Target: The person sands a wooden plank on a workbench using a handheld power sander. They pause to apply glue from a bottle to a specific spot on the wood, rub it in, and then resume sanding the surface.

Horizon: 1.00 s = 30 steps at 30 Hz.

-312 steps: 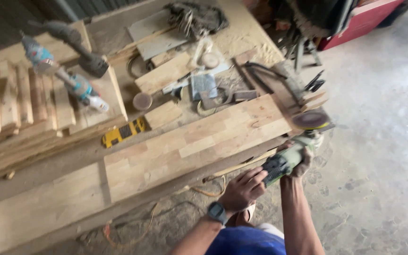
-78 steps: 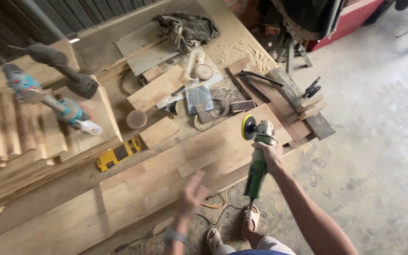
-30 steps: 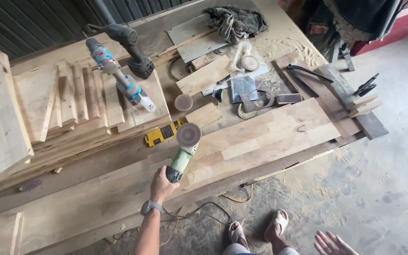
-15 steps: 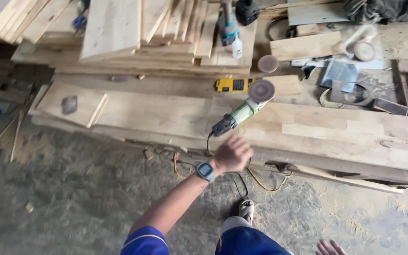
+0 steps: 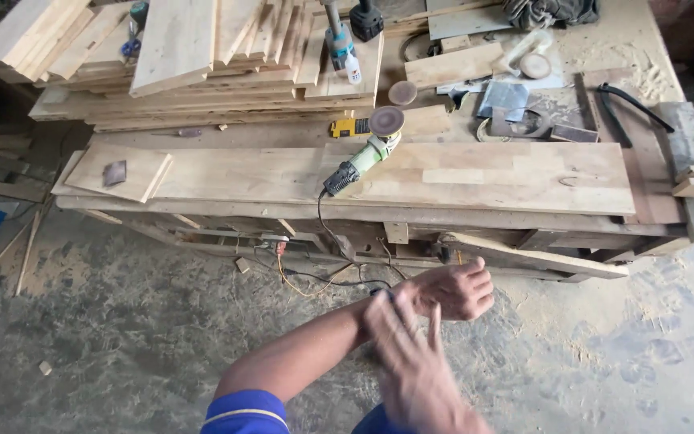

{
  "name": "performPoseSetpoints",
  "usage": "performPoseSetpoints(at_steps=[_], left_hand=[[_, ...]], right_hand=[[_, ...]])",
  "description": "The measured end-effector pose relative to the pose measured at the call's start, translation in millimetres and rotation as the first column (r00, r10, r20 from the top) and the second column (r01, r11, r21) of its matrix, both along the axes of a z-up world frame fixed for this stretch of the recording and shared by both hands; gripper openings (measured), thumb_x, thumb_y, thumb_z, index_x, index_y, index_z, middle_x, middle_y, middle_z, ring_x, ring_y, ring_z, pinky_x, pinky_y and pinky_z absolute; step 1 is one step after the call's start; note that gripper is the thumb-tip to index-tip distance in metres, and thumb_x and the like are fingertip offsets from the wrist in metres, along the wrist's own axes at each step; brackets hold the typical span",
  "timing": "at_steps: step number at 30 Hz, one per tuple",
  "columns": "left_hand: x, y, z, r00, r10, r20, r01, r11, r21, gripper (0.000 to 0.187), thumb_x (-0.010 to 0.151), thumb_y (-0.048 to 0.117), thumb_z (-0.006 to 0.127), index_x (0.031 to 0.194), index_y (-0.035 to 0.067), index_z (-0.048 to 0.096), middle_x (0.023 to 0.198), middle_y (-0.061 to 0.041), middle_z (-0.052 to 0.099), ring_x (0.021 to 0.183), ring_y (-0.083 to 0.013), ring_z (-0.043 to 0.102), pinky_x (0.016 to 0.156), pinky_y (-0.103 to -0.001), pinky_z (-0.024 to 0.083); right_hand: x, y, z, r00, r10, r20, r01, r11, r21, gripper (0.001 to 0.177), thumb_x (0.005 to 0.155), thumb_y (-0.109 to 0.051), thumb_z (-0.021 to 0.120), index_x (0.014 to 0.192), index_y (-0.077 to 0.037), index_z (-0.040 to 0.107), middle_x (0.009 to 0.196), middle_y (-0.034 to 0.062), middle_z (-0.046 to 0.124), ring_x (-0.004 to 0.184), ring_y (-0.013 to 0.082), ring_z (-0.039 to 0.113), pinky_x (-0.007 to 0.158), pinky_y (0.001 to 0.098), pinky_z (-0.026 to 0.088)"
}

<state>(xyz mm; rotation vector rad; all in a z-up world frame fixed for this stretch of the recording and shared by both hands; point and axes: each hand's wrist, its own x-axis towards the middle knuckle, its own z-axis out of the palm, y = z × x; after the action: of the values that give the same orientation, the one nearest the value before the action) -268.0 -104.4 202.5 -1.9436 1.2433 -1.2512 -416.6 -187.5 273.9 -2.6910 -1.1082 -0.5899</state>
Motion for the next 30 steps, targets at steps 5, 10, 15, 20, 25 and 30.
performPoseSetpoints(at_steps=[5,10,15,20,25,30], left_hand=[[-30,25,39,0.757,-0.182,-0.627,-0.039,0.946,-0.322,0.012,0.091,-0.001,0.074,0.082,0.007,0.075,0.07,-0.004,0.068,0.072,-0.0224,0.058,0.09,-0.039,0.052],[-87,56,75,0.674,-0.252,-0.695,-0.334,0.735,-0.59,0.009,0.088,0.002,0.069,0.087,0.008,0.076,0.08,-0.006,0.076,0.076,-0.021,0.07,0.09,-0.042,0.052],[-127,108,38,0.368,-0.338,-0.866,-0.869,0.207,-0.45,0.018,0.09,0.021,0.068,0.099,0.017,0.083,0.091,0.005,0.083,0.078,-0.0083,0.071,0.069,-0.024,0.053],[-109,104,-13,0.031,-0.282,-0.959,-0.95,0.291,-0.116,0.037,0.093,0.015,0.06,0.055,0.018,0.062,0.049,0.007,0.048,0.048,-0.0045,0.039,0.047,-0.019,0.032],[-19,-6,-40,0.077,-0.401,-0.913,-0.909,0.347,-0.229,0.027,0.085,0.019,0.061,0.095,0.018,0.086,0.095,0.003,0.085,0.086,-0.01,0.079,0.072,-0.025,0.06],[131,-102,-86,0.16,-0.491,-0.856,-0.807,0.434,-0.4,0.024,0.086,0.013,0.061,0.09,0.016,0.084,0.089,0.0,0.082,0.079,-0.014,0.078,0.062,-0.029,0.057]], right_hand=[[-62,-66,-25,0.784,0.387,-0.486,-0.141,0.873,0.467,0.054,0.093,-0.016,0.062,0.146,-0.011,0.052,0.14,0.0096,0.063,0.131,0.0231,0.054,0.112,0.0419,0.034],[-55,-182,-89,0.44,0.257,-0.86,0.509,0.718,0.475,0.046,0.083,-0.018,0.08,0.128,-0.013,0.072,0.113,0.0047,0.088,0.101,0.0118,0.086,0.093,0.0254,0.066],[-59,-276,-133,0.228,0.249,-0.941,0.93,0.231,0.286,0.044,0.087,-0.001,0.071,0.131,0.003,0.073,0.117,0.0237,0.086,0.104,0.0308,0.081,0.101,0.0376,0.059],[-48,-312,-193,-0.077,0.315,-0.946,0.996,0.073,-0.057,0.042,0.1,0.01,0.06,0.142,0.008,0.059,0.146,0.0309,0.063,0.133,0.0457,0.06,0.113,0.0584,0.046],[19,-273,-218,0.006,0.118,-0.993,0.978,0.204,0.03,0.042,0.088,-0.004,0.078,0.13,0.0,0.075,0.126,0.0202,0.082,0.118,0.0306,0.077,0.11,0.0391,0.053],[156,-248,-191,0.093,-0.03,-0.995,0.945,0.317,0.078,0.04,0.087,-0.023,0.073,0.126,-0.012,0.078,0.12,0.0059,0.087,0.112,0.0168,0.08,0.104,0.029,0.056]])
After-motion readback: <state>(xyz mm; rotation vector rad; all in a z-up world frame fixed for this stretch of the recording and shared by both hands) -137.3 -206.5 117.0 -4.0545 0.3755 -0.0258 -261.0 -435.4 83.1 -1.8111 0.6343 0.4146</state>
